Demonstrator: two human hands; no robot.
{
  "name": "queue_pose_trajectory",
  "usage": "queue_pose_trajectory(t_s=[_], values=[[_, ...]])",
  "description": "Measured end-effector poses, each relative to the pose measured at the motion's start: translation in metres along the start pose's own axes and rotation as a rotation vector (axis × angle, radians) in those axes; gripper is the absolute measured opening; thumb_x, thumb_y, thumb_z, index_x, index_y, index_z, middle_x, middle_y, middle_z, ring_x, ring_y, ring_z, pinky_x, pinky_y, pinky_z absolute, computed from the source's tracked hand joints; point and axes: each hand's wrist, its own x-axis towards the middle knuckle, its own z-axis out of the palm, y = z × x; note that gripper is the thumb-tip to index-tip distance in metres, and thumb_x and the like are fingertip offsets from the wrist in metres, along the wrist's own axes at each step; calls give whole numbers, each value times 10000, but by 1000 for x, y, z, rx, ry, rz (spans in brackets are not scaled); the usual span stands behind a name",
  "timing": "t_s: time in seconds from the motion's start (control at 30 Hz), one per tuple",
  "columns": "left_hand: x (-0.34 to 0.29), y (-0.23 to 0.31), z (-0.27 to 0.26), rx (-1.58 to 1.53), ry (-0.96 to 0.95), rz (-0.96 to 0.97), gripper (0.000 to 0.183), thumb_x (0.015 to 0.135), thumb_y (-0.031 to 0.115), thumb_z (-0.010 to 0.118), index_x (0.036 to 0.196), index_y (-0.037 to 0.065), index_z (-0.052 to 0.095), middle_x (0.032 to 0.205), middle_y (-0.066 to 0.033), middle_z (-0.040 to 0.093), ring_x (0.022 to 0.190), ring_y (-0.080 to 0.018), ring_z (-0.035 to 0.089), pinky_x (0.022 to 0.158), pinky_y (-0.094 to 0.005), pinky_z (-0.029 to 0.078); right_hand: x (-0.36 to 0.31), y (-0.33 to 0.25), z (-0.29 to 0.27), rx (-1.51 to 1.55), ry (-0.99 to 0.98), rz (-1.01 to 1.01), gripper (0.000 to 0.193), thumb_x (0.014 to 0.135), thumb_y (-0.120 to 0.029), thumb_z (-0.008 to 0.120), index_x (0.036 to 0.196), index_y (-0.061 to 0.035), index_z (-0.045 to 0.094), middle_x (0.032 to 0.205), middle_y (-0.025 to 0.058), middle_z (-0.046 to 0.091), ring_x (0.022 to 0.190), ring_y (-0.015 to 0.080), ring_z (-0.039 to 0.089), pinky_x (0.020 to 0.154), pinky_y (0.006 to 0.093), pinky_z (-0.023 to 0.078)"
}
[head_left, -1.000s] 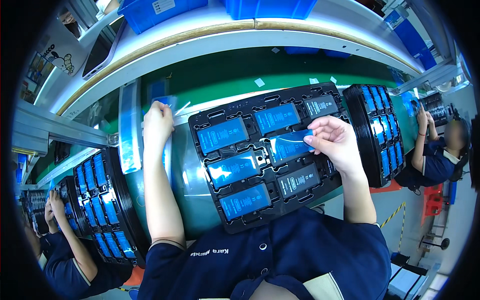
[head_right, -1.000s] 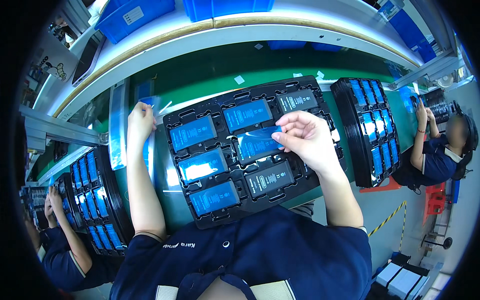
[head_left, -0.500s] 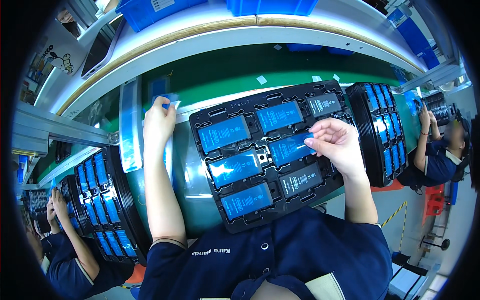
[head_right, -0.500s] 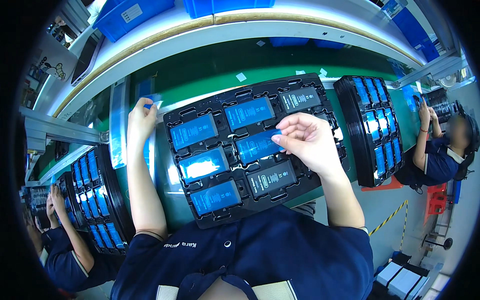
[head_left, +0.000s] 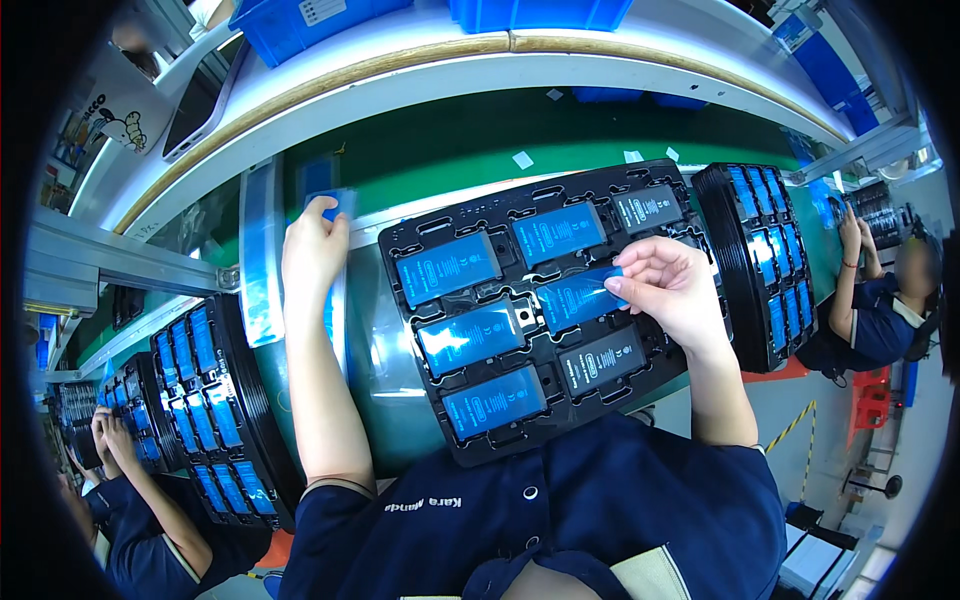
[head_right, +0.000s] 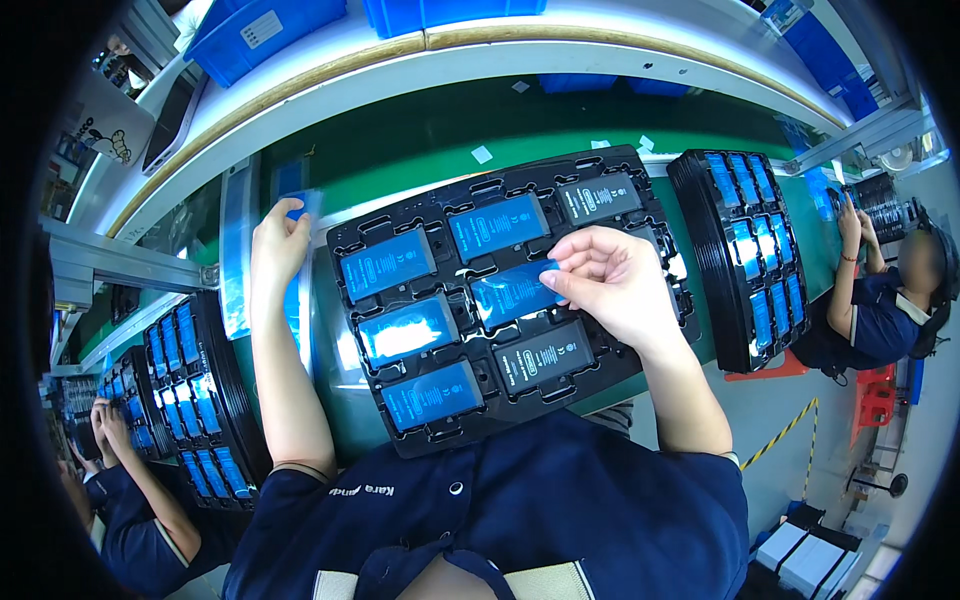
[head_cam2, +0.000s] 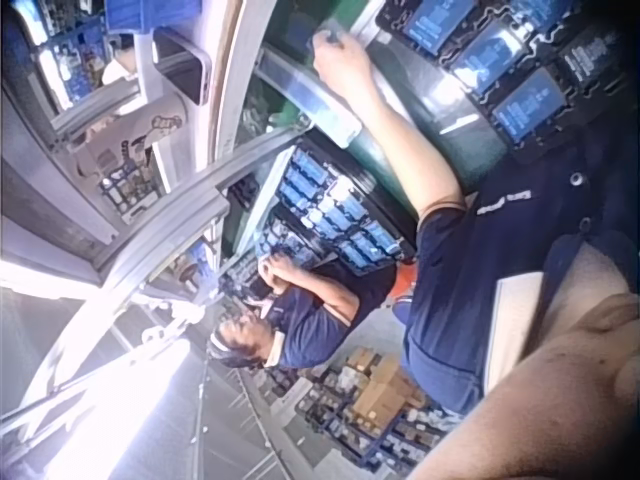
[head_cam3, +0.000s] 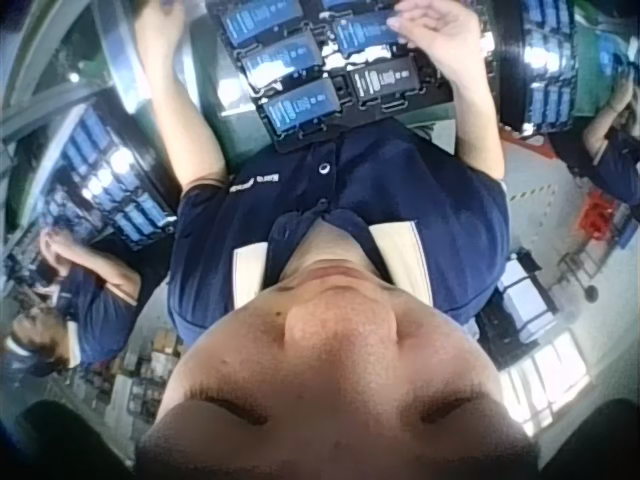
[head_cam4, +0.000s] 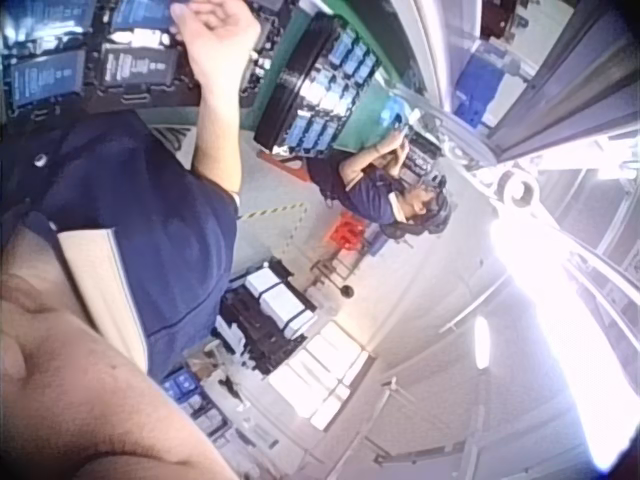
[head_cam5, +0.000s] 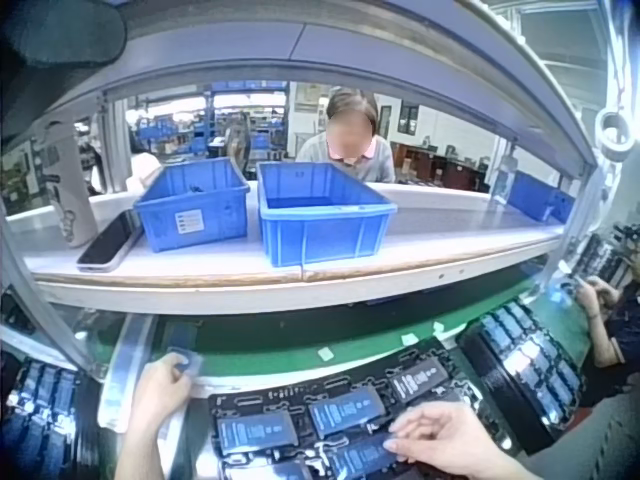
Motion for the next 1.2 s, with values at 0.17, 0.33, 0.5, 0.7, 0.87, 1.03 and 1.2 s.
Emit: queue_pose_trajectory(t_s=[0.17,0.33,0.5,0.7,0.87,1.03,1.2], values=[[0,-2,-3,17,-12,-3,289,855,162,592,1096,12,646,703,-179,662,748,-336,672,738,-418,506,0,-2,1,-8,-4,11,190,793,19,754,950,7,648,768,27,678,631,32,628,536,158,493],[5,-26,-21,71,-179,-56,294,816,130,632,1094,36,655,785,-192,674,808,-344,674,772,-414,509,-2,-4,5,-79,2,-3,145,806,28,724,932,12,656,780,-4,645,635,-9,575,578,151,442],[-6,-37,-48,222,-323,62,559,666,28,762,1208,94,647,1123,-165,597,1056,-313,600,920,-355,484,-1,5,5,-225,-17,-152,271,768,59,718,1026,4,656,851,15,625,612,-9,522,558,154,413],[-13,-49,-44,203,-370,155,847,588,68,847,1372,199,553,1210,-157,497,1039,-288,562,947,-335,464,-4,-12,15,-409,49,-362,521,689,91,724,1175,-53,601,1104,57,494,555,43,425,555,193,389],[-7,-50,-41,211,-391,88,862,554,107,884,1347,250,577,1214,-158,509,1129,-323,555,989,-342,452,-5,-6,15,-379,29,-354,522,666,123,741,1150,-23,608,1128,47,478,595,28,411,515,172,350],[-8,-51,-37,184,-321,83,614,656,96,842,1229,240,675,1164,-107,534,1085,-278,577,968,-332,465,-4,-5,15,-362,7,-374,505,678,132,737,1143,-13,604,1148,51,460,627,11,411,505,159,329],[-16,-28,-59,243,-182,127,458,712,73,786,1159,132,705,1097,-117,609,988,-292,627,921,-359,488,-4,-8,19,-425,83,-456,452,698,88,745,1119,-20,623,1131,58,495,639,25,430,507,169,341]])
